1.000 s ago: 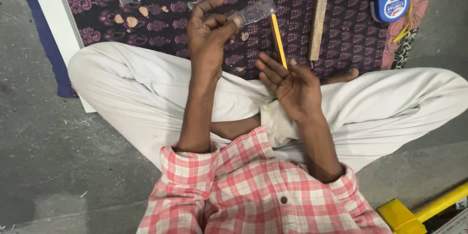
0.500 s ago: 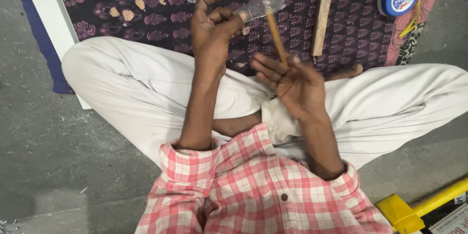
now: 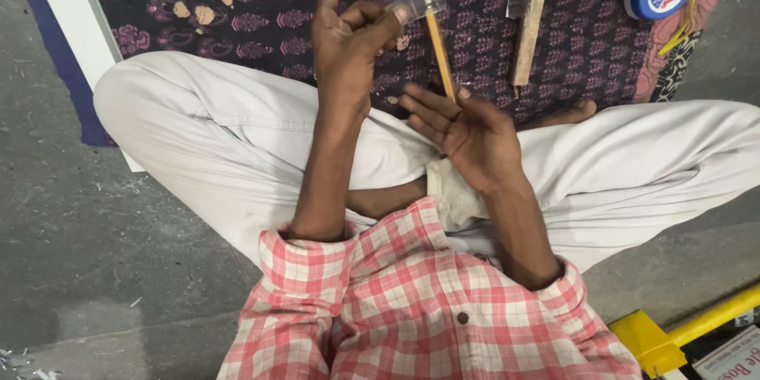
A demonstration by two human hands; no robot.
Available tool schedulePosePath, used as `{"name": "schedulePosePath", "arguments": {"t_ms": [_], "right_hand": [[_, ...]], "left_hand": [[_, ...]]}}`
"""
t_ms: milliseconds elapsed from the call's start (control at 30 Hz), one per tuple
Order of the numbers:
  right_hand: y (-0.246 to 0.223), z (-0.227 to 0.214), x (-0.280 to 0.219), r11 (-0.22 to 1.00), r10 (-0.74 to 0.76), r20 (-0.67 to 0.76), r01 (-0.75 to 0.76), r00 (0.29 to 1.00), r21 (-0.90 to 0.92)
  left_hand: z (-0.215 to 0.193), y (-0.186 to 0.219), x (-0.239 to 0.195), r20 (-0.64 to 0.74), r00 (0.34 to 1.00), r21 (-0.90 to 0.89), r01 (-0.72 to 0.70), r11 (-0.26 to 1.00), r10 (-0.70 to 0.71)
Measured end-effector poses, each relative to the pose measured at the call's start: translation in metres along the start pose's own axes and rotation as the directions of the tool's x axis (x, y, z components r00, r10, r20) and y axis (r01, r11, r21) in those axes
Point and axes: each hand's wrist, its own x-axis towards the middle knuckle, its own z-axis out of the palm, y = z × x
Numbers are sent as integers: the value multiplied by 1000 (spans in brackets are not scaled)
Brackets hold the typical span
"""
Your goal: The person sits cross-legged on a patterned mat and repeatedly cuts small rectangular glass pieces using a glass cutter and a wooden straightedge. They score each piece and snap it into smaller fragments, accumulating a pile of cut glass.
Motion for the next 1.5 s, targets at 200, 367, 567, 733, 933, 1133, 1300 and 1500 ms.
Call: {"name": "schedulePosePath", "arguments": {"t_ms": [200, 367, 567, 733, 933, 1133, 1300, 1500], "right_hand": [[1, 7, -2, 999, 33, -1, -33, 999, -19], [-2, 2, -4, 998, -14, -55, 10, 998, -69], [-2, -10, -2, 1000, -30, -69, 30, 997, -2], [-5, -7, 2, 991, -38, -123, 22, 992, -135], [-44, 3, -8, 118, -394, -241, -211, 887, -970], [-100, -16, 45, -831, -424, 530, -83, 734, -550], [-127, -28, 72, -929, -278, 587, -57, 760, -367], [-149, 0, 95, -727, -277, 600, 244, 751, -642]], "left_hand": [[1, -5, 2, 14, 1000, -25, -28, 999, 28], [-2, -4, 2, -15, 999, 21, -49, 999, 49], [-3, -3, 1, -19, 999, -2, -29, 1000, 29], [-6, -9, 3, -55, 998, 59, -36, 998, 40], [-6, -11, 7, -76, 996, 15, -47, 999, 48], [-7, -21, 12, -143, 990, 105, 3, 994, 12], [-6, -28, 17, -144, 984, 126, -83, 989, 101], [-3, -18, 15, -179, 983, 120, 72, 990, -50]]}}
